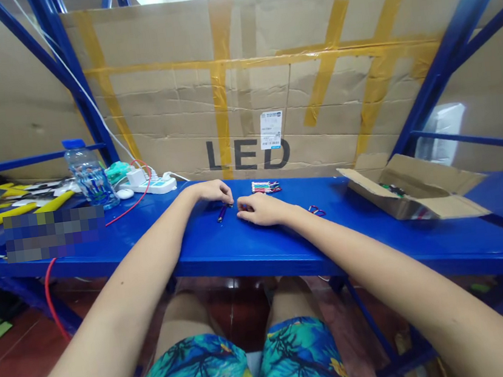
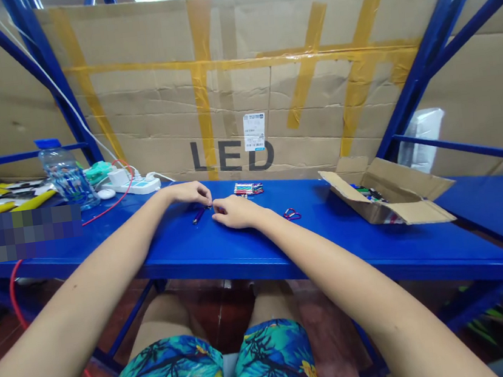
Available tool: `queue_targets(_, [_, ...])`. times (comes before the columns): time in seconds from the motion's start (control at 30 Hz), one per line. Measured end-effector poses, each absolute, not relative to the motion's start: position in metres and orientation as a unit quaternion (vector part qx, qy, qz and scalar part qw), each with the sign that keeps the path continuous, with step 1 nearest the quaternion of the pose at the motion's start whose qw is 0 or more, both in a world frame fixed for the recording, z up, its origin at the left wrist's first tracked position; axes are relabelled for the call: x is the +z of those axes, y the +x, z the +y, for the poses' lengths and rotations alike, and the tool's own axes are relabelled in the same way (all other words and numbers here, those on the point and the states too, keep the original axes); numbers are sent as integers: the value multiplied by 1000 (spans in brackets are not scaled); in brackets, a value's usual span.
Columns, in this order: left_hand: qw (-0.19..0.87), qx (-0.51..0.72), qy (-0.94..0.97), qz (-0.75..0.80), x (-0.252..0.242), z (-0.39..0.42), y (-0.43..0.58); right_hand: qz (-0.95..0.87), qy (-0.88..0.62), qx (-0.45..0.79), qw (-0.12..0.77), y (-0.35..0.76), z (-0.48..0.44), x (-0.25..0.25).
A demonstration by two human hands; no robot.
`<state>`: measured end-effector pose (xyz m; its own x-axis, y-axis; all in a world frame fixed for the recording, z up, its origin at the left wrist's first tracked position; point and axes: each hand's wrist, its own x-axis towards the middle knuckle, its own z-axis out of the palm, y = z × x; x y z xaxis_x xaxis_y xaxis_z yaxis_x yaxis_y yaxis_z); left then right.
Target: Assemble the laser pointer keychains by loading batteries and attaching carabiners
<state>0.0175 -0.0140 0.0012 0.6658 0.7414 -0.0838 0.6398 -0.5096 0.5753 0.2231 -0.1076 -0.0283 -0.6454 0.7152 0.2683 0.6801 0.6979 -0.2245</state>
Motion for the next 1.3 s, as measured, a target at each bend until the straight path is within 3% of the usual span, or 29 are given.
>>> queue_targets(0.1, [280,91,868,399,-2,-14,20,-894,-417,72,148,240,-105,-21])
queue_targets(0.27, [269,91,878,385,-6,-17,32,-779,-493,91,377,292,-86,-3])
queue_targets(0.37, [246,93,884,387,-8,-21,47,-715,-544,89,430,320,-78,4])
queue_targets(0.77, [-22,143,934,327,-20,-23,85,-757,-552,94,336,324,-72,-3])
queue_targets(1.3, [-75,60,939,332,-23,-22,95,-766,-557,90,309,318,-77,0])
